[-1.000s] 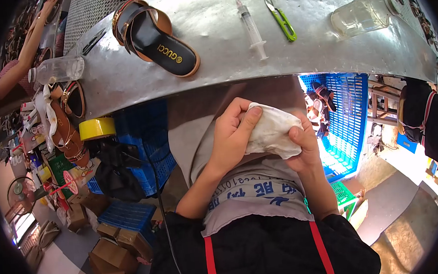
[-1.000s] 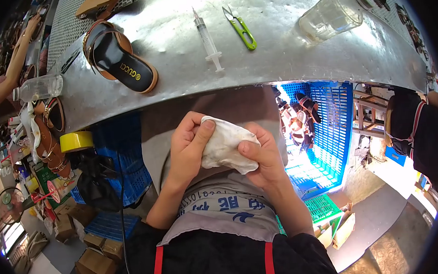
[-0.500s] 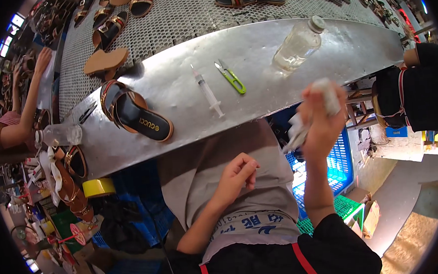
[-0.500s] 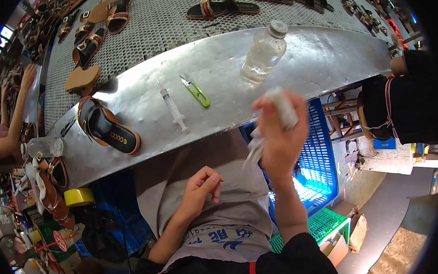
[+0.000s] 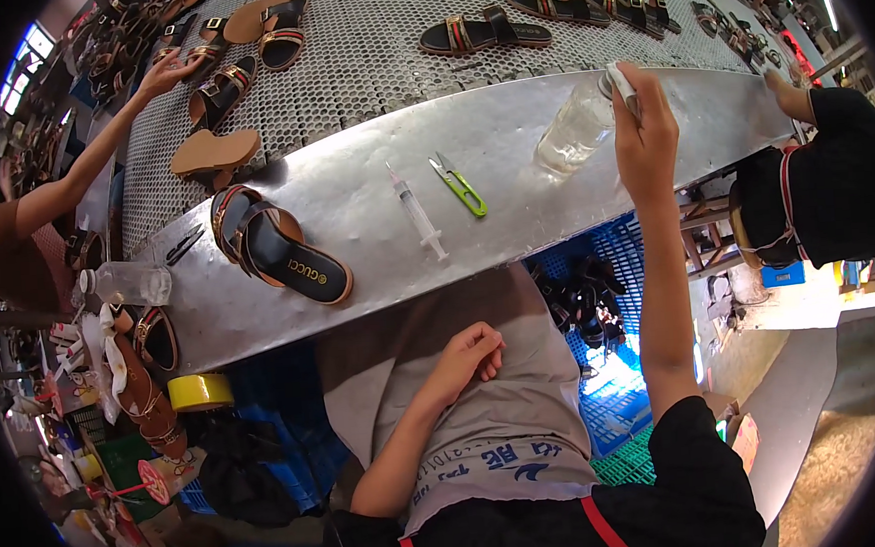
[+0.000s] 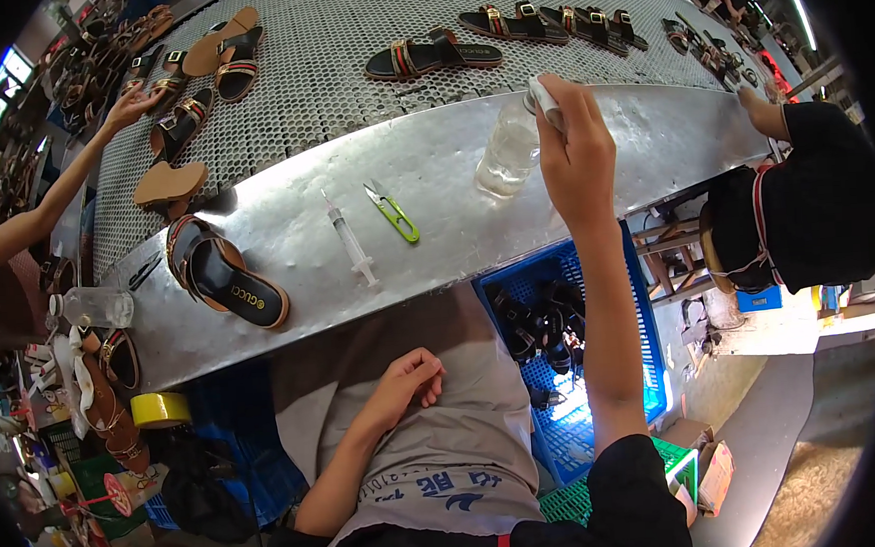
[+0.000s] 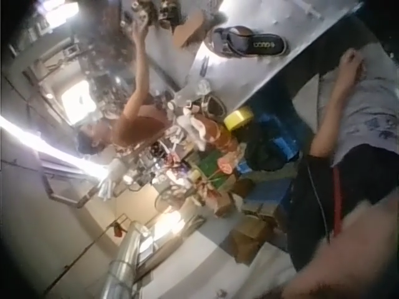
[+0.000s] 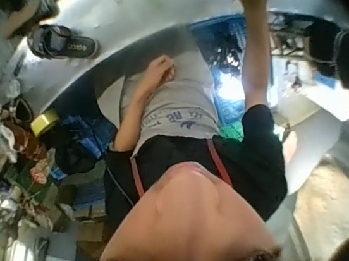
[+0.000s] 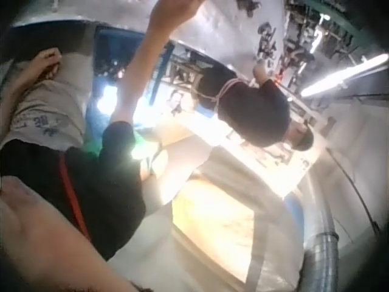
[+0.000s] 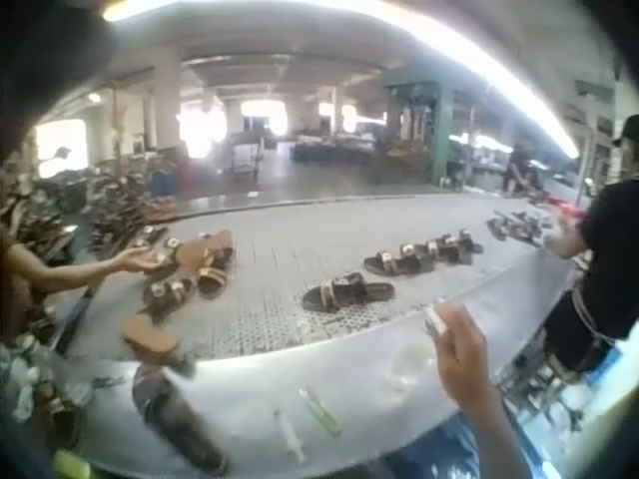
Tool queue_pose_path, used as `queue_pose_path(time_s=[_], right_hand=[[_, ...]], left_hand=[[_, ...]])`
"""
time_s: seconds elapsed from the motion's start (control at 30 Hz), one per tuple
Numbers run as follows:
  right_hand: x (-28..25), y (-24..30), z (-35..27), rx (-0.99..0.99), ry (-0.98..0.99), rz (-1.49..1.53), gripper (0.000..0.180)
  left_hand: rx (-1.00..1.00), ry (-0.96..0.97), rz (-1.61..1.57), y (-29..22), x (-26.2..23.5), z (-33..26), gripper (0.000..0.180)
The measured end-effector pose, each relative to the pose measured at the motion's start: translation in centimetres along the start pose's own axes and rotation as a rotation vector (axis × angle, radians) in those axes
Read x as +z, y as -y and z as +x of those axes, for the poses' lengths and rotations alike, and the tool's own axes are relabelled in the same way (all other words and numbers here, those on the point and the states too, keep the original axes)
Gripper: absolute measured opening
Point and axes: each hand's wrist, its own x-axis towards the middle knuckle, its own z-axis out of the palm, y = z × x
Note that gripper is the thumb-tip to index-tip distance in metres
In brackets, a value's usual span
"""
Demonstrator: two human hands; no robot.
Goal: Cleaning and inspecting sandals on a factory production line.
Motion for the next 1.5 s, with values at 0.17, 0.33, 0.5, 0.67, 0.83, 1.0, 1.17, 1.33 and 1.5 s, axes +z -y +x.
queue_pose_path(time_s=[0.17, 0.33, 0.5, 0.67, 0.83, 1.0, 1.17, 1.33, 1.5], right_hand=[[1.0, 0.7, -1.1, 0.021, 0.027, -0.148, 0.030], [0.9, -2.0, -1.4, -0.003, 0.024, -0.261, 0.035], [-1.0, -7.1, -2.0, 0.709, -0.399, 0.472, 0.028], [-2.0, -12.3, -4.1, 0.974, -0.266, 1.730, 0.008], [-1.9, -11.4, -2.6, 0.961, -0.170, 1.710, 0.011], [-1.7, -8.7, 0.1, 0.533, -0.352, 0.257, 0.038], [-1.7, -7.9, -1.2, 0.147, -0.094, -0.217, 0.033], [-1.9, -8.4, -1.4, 0.071, -0.010, 0.136, 0.027], [-2.1, -4.9, -1.2, -0.061, -0.018, -0.110, 0.023]], left_hand=[[-0.022, 0.000, -0.013, -0.2, -0.1, 0.0, 0.022], [-0.012, 0.006, -0.015, 0.2, 0.0, 0.1, 0.021], [-0.005, 0.033, -0.002, 0.7, 0.0, 0.2, 0.020], [0.005, 0.029, 0.017, 0.6, -0.1, 0.1, 0.022], [-0.003, 0.008, 0.003, 0.5, -0.1, 0.2, 0.023], [-0.018, 0.015, -0.002, 0.6, -0.8, 0.4, 0.023], [0.048, 0.003, -0.012, 1.0, -0.4, 0.7, 0.023], [0.166, -0.046, 0.157, -2.0, 0.7, -2.4, 0.025], [0.468, -0.356, 0.512, -7.0, 0.8, -7.7, 0.022]])
